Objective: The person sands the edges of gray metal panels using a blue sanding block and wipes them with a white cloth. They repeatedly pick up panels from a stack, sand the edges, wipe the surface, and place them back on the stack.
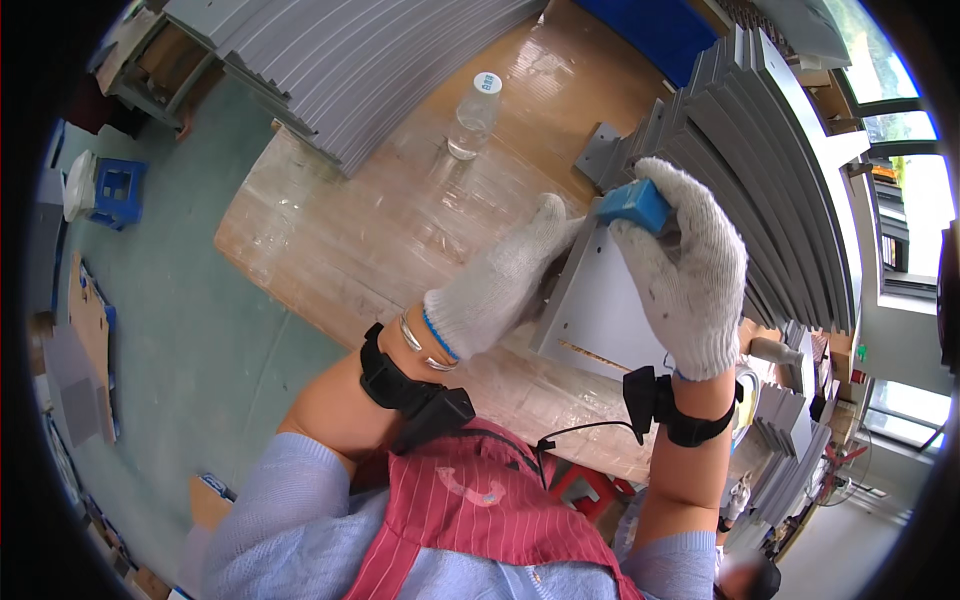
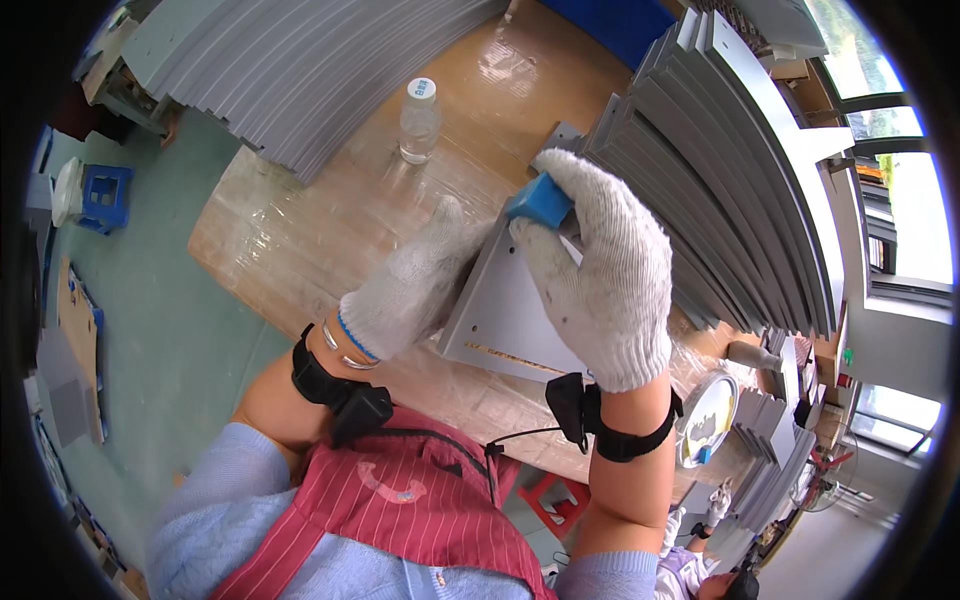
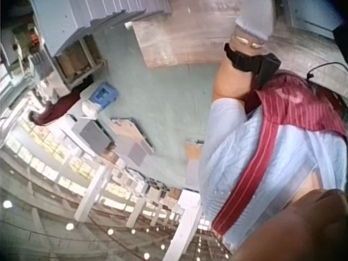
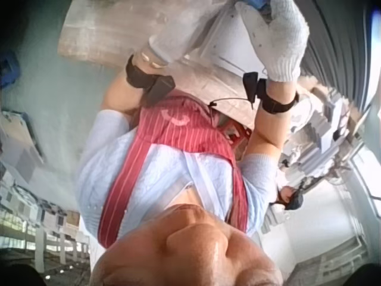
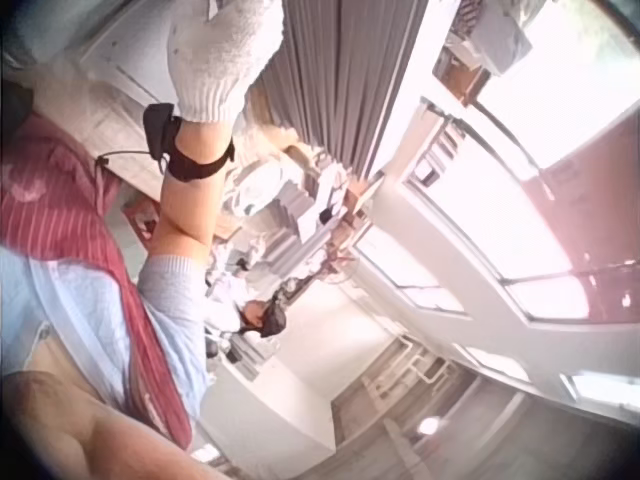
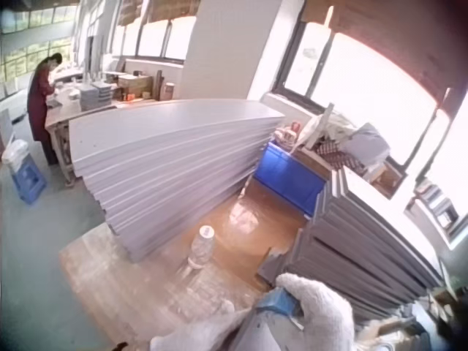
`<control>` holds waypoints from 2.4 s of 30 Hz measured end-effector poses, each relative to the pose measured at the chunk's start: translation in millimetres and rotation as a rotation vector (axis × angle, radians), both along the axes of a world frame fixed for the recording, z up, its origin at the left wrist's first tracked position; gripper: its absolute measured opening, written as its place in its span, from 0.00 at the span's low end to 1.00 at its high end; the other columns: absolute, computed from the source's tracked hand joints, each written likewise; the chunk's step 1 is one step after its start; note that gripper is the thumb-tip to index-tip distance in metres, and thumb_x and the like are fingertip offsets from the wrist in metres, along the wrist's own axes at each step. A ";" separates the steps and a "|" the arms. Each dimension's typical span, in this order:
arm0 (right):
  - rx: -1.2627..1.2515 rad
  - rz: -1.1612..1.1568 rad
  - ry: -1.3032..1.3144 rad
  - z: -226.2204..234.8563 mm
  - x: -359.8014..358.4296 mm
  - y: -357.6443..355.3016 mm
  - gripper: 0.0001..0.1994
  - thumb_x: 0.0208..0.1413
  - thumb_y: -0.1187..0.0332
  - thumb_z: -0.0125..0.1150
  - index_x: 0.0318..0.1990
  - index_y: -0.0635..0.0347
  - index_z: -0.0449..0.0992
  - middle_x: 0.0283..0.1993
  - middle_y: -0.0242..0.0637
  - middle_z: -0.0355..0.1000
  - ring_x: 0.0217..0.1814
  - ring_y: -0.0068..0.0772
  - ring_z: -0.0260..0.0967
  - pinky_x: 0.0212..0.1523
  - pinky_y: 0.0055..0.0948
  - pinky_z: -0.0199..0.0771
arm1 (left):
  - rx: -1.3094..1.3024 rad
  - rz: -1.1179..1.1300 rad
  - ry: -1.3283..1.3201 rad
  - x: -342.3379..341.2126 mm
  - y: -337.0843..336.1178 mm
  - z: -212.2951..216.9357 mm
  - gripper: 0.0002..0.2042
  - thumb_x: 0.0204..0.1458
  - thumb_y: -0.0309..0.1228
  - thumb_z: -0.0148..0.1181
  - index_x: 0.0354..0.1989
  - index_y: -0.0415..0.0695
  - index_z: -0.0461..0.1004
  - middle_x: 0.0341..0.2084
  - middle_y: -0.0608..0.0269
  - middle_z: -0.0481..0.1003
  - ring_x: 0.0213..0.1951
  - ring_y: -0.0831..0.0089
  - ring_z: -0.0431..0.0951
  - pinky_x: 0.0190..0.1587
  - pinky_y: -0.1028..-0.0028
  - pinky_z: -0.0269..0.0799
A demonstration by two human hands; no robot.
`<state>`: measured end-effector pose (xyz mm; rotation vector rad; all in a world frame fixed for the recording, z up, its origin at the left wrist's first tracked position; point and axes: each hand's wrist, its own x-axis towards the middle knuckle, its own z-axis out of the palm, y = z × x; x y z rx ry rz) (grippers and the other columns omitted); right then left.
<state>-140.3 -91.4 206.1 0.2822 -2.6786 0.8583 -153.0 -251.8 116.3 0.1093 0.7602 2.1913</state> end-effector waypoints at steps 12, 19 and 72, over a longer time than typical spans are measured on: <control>-0.328 -0.150 -0.097 8.3 -0.1 27.0 0.22 0.52 0.73 0.71 0.56 0.58 0.77 0.46 0.37 0.77 0.45 0.25 0.76 0.47 0.27 0.79 | -0.259 -0.089 0.258 0.3 -13.5 2.3 0.34 0.53 0.23 0.62 0.70 0.34 0.57 0.57 0.58 0.72 0.57 0.73 0.72 0.61 0.71 0.67; -0.247 -0.002 -0.151 14.0 12.7 24.1 0.25 0.45 0.77 0.73 0.54 0.58 0.78 0.45 0.36 0.78 0.45 0.25 0.76 0.47 0.27 0.79 | -0.205 -0.204 0.247 -1.9 -20.9 6.4 0.33 0.53 0.21 0.62 0.69 0.34 0.59 0.59 0.56 0.71 0.59 0.72 0.71 0.62 0.70 0.67; -0.305 -0.281 0.213 -25.4 50.8 -21.4 0.24 0.44 0.74 0.75 0.52 0.61 0.78 0.44 0.40 0.79 0.38 0.29 0.76 0.40 0.26 0.78 | -0.234 -0.095 0.239 16.4 -23.3 -2.1 0.33 0.55 0.23 0.63 0.69 0.36 0.59 0.59 0.57 0.71 0.59 0.70 0.71 0.63 0.69 0.66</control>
